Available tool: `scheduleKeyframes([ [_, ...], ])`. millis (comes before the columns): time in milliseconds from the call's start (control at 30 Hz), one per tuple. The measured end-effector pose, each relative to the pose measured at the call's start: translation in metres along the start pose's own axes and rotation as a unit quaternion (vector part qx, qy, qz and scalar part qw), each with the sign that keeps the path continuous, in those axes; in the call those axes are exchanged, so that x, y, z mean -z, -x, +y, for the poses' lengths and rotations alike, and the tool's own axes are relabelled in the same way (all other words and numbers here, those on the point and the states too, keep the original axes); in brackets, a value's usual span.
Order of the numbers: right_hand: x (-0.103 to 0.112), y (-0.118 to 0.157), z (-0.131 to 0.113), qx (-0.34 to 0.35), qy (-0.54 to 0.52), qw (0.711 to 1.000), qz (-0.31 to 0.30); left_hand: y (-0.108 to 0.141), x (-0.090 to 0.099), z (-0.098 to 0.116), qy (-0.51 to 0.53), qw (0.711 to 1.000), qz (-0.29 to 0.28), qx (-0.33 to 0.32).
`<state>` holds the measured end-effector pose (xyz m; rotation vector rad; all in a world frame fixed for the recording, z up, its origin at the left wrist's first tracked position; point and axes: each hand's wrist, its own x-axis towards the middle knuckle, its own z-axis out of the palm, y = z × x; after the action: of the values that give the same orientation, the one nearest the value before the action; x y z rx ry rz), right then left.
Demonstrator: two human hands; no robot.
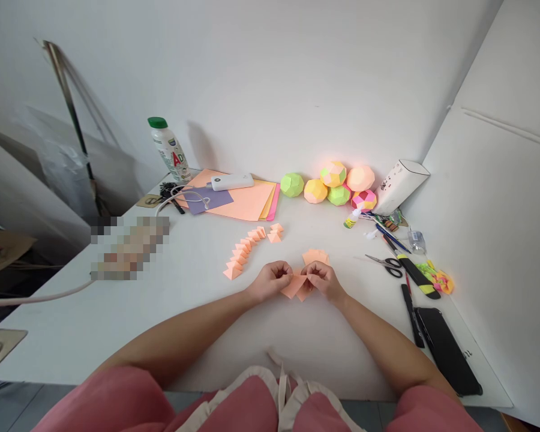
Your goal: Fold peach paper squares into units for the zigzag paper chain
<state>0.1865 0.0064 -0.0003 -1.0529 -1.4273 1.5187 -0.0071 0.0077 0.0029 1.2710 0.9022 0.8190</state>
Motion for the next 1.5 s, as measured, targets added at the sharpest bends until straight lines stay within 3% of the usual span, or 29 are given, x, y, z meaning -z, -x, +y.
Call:
scheduleKeyframes([
  [133,-0.001,0.0004,-0.0035,0.001,-0.002,1.0,0.012,-0.0004,-0.0007,-0.0001,0.008,1.0,0.011,-0.005],
  [400,-0.0073,-0.0005,-0.0056,0.022,0.09,0.995,-0.033,0.0009,-0.0034,0.004,-0.03,0.999,-0.003,-0.009],
  [600,-0.002,-0.0018,0.0008,0.014,0.081,0.997,0.004,0.0014,-0.003,0.0043,-0.035,0.999,0.002,-0.009],
  [1167,-0.0024,-0.0029,-0.004,0.03,0.064,0.997,0.028,0.0027,-0.0031,0.0059,-0.018,1.0,0.0,0.011],
  [1500,-0.0025,-0.0026,-0.0001,-0.017,0.042,0.998,0.04,0.0014,-0.0018,0.0005,0.05,0.999,0.007,-0.008],
])
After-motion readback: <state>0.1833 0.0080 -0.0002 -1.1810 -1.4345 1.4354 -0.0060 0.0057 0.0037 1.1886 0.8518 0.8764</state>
